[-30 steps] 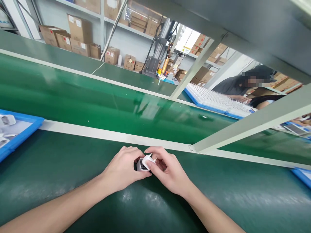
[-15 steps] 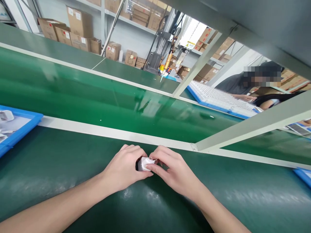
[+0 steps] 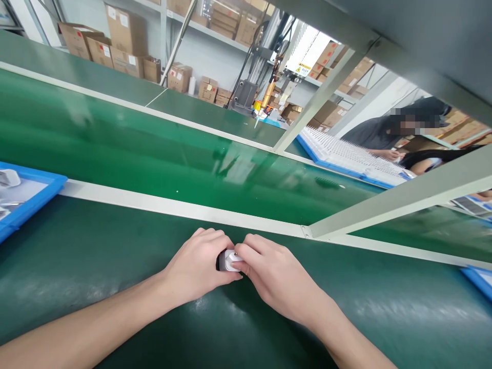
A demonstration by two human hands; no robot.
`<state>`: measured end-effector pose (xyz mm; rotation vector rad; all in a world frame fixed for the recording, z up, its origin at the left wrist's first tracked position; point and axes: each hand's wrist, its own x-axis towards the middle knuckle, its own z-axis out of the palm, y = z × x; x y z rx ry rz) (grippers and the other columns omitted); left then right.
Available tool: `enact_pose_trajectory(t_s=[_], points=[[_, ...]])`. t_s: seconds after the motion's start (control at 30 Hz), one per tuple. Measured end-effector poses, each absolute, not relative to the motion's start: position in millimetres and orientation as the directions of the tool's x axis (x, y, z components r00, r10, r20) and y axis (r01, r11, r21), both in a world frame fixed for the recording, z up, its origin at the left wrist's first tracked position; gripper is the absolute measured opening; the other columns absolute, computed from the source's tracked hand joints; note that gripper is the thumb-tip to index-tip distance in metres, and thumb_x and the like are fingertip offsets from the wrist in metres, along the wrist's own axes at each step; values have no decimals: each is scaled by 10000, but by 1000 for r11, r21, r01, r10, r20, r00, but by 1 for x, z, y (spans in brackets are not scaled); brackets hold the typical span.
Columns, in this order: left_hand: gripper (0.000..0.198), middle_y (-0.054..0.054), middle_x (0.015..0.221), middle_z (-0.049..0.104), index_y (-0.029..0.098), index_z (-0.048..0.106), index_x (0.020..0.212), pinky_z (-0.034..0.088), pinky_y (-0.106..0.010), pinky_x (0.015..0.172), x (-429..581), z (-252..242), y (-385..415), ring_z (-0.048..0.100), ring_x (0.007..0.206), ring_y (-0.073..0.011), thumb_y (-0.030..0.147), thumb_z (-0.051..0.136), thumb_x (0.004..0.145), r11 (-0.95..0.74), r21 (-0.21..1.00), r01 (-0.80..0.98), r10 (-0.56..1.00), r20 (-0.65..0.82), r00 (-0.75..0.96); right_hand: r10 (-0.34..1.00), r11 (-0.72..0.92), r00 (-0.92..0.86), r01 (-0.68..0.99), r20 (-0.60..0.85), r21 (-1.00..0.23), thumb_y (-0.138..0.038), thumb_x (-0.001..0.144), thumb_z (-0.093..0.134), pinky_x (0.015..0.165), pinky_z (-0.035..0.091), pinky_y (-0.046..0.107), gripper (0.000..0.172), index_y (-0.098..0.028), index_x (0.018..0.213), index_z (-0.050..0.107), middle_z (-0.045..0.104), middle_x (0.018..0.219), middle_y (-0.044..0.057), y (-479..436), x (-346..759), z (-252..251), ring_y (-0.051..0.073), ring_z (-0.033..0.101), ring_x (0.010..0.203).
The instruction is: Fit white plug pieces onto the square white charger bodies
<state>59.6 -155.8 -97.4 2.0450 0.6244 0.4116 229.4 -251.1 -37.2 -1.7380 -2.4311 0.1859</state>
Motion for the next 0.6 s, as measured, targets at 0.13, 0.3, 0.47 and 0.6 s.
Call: enact_pose_trajectory(t_s=[0.13,0.3,0.47,0.6], points=[[279,35,865,586,176,603,847,331,-324,819,61,-96,-156,499,868,-156,300,843,778,-418,867,272,587,29,809,946,324,-320,910,57,-259,-233,1108,375,579,285,303,253,-194,869,451,475,829,8,-251,231,-38,160,424,671],[241,22,874,596,184,622,838,345,-316,794,62,-96,-157,497,872,-165,311,818,779,-376,885,275,602,8,798,950,311,-301,911,79,-273,-202,1087,372,581,259,311,252,-205,836,393,491,752,-6,-253,230,-49,162,411,639],[231,17,890,604,189,637,845,359,-307,787,62,-99,-158,503,888,-169,325,812,780,-377,885,272,611,17,791,940,320,-280,922,195,-218,-196,1081,358,594,265,301,262,-210,819,356,497,708,-16,-257,227,-61,159,411,610],[222,19,906,617,197,665,885,373,-298,802,61,-100,-158,518,909,-168,318,818,779,-385,887,254,607,36,794,924,326,-278,932,262,-160,-172,1063,352,608,242,311,266,-205,799,358,495,686,-6,-259,225,-68,163,387,591]])
